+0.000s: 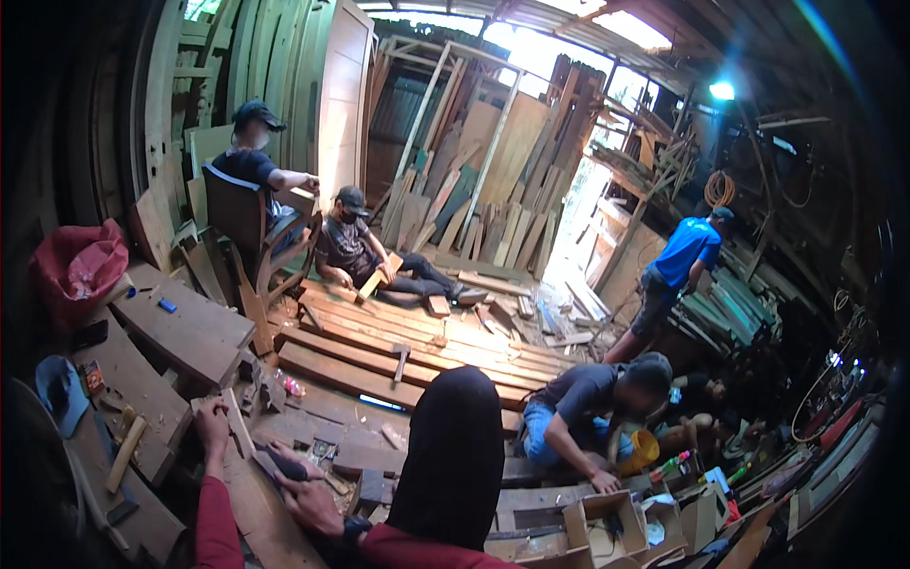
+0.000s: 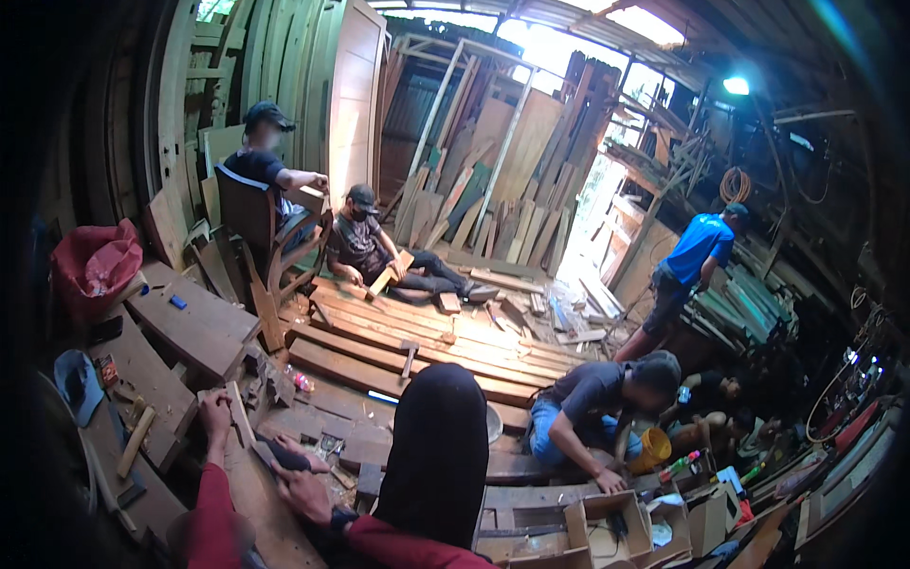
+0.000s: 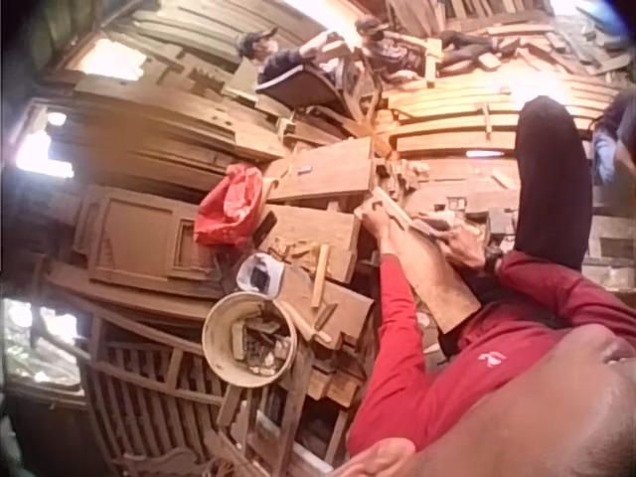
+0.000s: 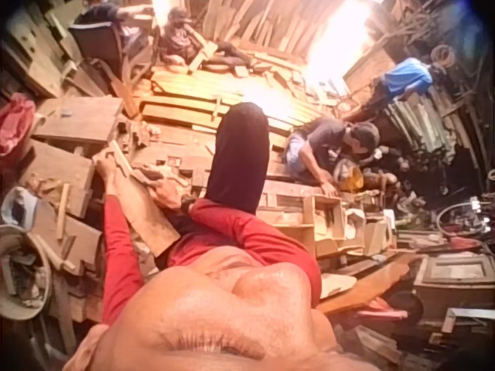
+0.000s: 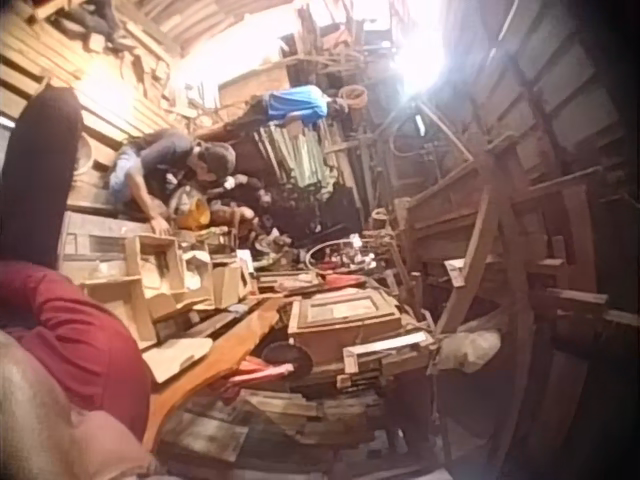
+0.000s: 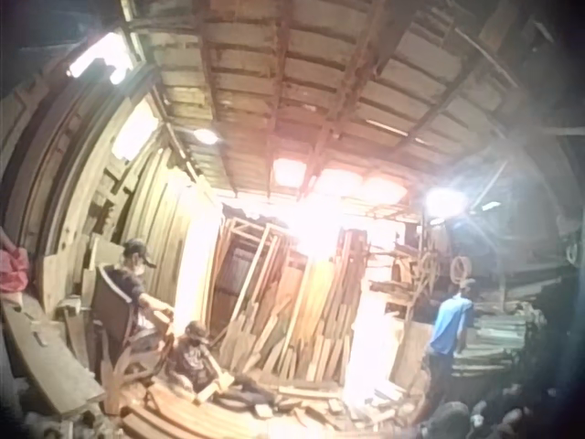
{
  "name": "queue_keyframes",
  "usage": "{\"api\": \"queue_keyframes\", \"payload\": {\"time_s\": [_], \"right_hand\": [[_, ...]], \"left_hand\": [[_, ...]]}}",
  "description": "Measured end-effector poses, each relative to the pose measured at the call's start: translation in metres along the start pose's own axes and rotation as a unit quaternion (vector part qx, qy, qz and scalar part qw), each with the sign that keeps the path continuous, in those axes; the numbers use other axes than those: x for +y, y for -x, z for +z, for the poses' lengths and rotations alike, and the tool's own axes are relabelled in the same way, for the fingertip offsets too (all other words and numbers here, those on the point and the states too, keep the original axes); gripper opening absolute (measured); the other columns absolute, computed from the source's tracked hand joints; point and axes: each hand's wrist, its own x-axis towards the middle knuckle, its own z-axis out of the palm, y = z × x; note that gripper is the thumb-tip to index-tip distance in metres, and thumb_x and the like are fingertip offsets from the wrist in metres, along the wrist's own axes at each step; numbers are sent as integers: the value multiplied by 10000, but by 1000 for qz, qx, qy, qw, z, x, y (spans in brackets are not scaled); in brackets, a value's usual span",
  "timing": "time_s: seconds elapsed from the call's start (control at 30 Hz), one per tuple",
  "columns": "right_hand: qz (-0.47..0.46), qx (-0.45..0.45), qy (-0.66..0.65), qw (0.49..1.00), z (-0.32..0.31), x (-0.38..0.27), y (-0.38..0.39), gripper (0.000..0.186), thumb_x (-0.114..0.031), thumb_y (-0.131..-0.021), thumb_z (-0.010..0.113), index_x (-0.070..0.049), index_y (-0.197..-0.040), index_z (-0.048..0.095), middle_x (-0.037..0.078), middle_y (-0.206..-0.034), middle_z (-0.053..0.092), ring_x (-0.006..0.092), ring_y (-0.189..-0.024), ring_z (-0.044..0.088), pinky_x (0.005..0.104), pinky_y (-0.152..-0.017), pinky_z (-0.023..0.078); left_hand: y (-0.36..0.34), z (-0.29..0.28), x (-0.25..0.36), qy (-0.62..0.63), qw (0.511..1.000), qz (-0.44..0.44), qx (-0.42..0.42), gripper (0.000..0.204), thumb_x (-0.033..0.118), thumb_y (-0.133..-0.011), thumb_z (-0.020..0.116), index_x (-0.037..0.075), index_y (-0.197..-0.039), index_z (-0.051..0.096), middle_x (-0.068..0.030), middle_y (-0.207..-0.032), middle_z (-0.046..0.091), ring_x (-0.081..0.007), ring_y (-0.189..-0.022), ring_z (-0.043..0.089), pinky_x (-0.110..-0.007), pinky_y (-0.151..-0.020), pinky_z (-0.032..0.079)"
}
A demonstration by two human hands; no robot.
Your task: Carving a design into a piece of wood using a chisel and a hammer.
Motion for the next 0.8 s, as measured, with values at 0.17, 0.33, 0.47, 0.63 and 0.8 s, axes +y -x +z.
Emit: {"api": "queue_keyframes", "payload": {"time_s": [0.17, 0.33, 0.47, 0.63, 0.8], "right_hand": [[-15, 28, 10, 999, 1, 11, -2, 410, -271, -947, 497, -200, -1336, 604, 267, -816, 661, 393, -658, 658, 496, -597, 516], [14, 13, 12, 1000, -3, -3, -10, 407, -263, -939, 506, -211, -1328, 611, 264, -834, 665, 389, -707, 663, 482, -654, 524], [8, 24, -4, 1000, 6, 6, -18, 413, -261, -938, 506, -185, -1330, 609, 268, -870, 669, 391, -733, 671, 486, -676, 529], [-42, 71, 32, 996, 8, 15, -2, 407, -248, -937, 522, -197, -1331, 609, 247, -755, 648, 390, -654, 642, 476, -625, 511], [-5, 63, 16, 998, 14, 30, -12, 398, -245, -934, 530, -190, -1318, 618, 234, -759, 656, 386, -639, 643, 477, -603, 511]], "left_hand": [[-2, 1, 8, 2, 1000, 29, 0, 159, -2, -820, 569, 15, -850, 724, -159, -871, 724, -311, -823, 707, -364, -735, 539], [-12, 4, -13, 21, 999, 5, -27, 192, -9, -850, 537, 9, -888, 724, -162, -964, 732, -289, -879, 709, -361, -778, 539], [-11, 2, -7, -4, 999, 14, -37, 193, -5, -854, 540, 15, -895, 727, -162, -999, 731, -307, -933, 707, -371, -812, 540], [-14, 0, -6, -20, 999, 32, -22, 141, 45, -860, 591, 32, -885, 729, -158, -1014, 728, -300, -917, 702, -373, -799, 541], [1, 12, 17, -24, 999, 29, -36, 156, 17, -877, 564, 40, -874, 718, -138, -1030, 732, -301, -946, 700, -365, -793, 543]]}}
